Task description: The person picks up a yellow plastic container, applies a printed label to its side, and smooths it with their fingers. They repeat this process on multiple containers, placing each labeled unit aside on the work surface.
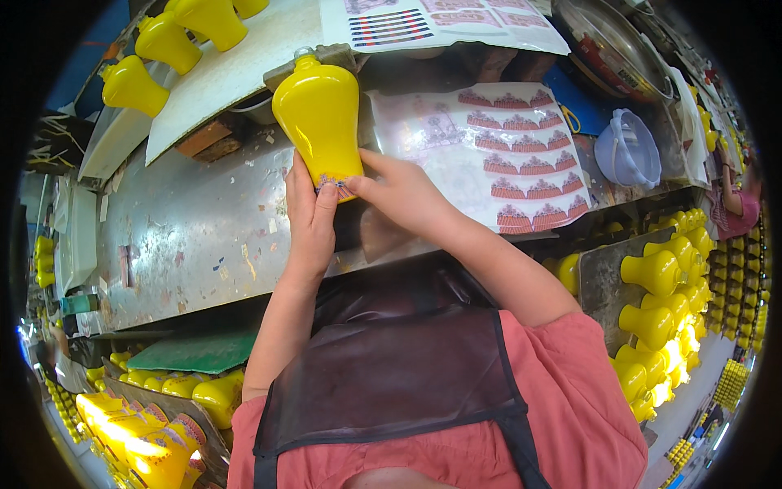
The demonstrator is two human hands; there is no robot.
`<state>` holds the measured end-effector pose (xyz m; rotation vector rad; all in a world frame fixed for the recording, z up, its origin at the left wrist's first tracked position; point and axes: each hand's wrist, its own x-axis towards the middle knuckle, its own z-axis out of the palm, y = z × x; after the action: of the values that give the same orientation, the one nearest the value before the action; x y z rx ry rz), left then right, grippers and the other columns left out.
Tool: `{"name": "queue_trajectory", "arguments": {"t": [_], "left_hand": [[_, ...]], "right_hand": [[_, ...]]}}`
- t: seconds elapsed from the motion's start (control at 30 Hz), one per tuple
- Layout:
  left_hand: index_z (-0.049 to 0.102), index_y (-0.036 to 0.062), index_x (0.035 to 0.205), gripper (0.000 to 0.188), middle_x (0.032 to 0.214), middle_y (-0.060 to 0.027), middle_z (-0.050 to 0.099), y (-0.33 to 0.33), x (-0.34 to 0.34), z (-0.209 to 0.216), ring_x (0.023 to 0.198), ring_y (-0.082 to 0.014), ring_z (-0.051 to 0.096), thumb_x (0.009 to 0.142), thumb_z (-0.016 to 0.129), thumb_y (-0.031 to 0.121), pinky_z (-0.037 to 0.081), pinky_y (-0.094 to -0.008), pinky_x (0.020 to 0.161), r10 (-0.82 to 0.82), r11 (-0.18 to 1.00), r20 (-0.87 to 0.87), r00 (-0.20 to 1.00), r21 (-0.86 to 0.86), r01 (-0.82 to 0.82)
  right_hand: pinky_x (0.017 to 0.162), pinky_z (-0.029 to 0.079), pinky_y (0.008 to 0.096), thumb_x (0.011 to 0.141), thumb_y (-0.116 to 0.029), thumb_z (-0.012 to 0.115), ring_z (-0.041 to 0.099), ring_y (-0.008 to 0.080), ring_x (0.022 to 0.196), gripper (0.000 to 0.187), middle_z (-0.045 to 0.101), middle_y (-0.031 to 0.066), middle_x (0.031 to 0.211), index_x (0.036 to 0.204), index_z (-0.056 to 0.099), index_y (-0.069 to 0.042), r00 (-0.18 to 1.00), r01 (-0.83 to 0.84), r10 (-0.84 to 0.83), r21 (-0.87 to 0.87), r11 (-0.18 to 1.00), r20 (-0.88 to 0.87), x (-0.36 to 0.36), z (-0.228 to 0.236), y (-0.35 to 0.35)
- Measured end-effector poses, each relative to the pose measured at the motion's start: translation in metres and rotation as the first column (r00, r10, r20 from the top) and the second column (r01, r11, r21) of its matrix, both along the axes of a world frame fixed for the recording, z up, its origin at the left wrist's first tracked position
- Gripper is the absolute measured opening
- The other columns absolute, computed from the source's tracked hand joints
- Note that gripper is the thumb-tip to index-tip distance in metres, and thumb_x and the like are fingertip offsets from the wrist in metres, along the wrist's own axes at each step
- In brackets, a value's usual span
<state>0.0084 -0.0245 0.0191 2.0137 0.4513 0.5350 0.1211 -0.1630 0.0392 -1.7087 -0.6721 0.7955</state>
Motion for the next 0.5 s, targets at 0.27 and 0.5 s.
{"name": "queue_trajectory", "arguments": {"t": [0.27, 0.5], "left_hand": [[0.026, -0.004, 0.158, 0.074, 0.145, -0.0216, 0.046, 0.006, 0.0, -0.004, 0.135, -0.0343, 0.044, 0.097, 0.056, 0.026, 0.032, -0.0417, 0.116, -0.03, 0.999, 0.035, 0.999, 0.012, 0.029], [0.023, 0.0033, 0.162, 0.088, 0.143, -0.0112, 0.047, 0.007, -0.003, -0.008, 0.124, -0.0199, 0.051, 0.088, 0.069, 0.015, 0.042, -0.0343, 0.108, -0.087, 0.904, 0.163, 0.983, -0.402, 0.146]], "right_hand": [[0.101, 0.048, 0.0341, 0.097, -0.027, 0.067, 0.066, 0.021, 0.116, 0.058, 0.07, 0.0184, 0.127, 0.147, 0.052, -0.003, 0.993, -0.054, 0.045, 0.073, 0.996, 0.113, 0.003, -0.007, -0.003], [0.075, 0.055, 0.0265, 0.1, -0.014, 0.062, 0.068, 0.0109, 0.088, 0.022, 0.07, 0.0061, 0.104, 0.118, 0.067, -0.004, 0.946, 0.205, -0.177, 0.078, 0.976, -0.271, 0.029, 0.022, -0.008]]}}
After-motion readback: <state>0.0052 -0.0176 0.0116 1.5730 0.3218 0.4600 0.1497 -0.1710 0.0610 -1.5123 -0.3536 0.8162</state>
